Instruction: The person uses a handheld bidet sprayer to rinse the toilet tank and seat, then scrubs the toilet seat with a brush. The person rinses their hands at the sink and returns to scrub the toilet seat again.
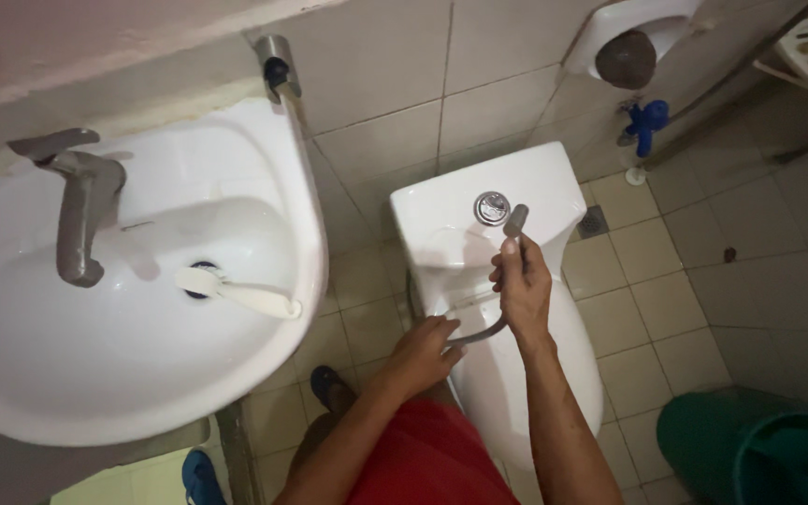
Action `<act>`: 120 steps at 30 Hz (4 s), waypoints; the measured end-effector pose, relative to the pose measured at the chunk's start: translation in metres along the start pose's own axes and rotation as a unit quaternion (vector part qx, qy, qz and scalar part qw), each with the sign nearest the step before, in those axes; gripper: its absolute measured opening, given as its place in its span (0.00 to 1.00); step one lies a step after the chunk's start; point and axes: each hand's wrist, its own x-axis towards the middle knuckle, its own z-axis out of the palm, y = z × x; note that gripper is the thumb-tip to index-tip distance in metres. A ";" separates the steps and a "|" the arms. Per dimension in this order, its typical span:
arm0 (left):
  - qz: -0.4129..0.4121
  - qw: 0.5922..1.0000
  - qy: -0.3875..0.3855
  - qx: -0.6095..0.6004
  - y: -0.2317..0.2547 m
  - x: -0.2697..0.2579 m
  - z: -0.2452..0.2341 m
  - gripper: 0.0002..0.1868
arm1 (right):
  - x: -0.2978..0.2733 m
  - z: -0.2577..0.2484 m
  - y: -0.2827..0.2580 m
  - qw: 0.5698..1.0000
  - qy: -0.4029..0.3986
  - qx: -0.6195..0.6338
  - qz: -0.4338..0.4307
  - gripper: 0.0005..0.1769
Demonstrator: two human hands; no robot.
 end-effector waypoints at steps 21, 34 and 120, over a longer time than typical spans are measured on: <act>0.000 0.997 -0.076 0.003 0.027 -0.003 0.000 0.26 | -0.039 -0.019 0.023 1.000 0.006 0.000 0.007 0.27; -0.023 0.996 -0.087 0.007 0.022 -0.011 0.007 0.29 | -0.051 -0.025 0.024 1.000 0.001 0.002 0.018 0.27; -0.185 0.900 0.030 -0.394 -0.063 0.018 -0.030 0.30 | 0.033 0.085 0.098 0.878 -0.257 -0.355 -0.193 0.39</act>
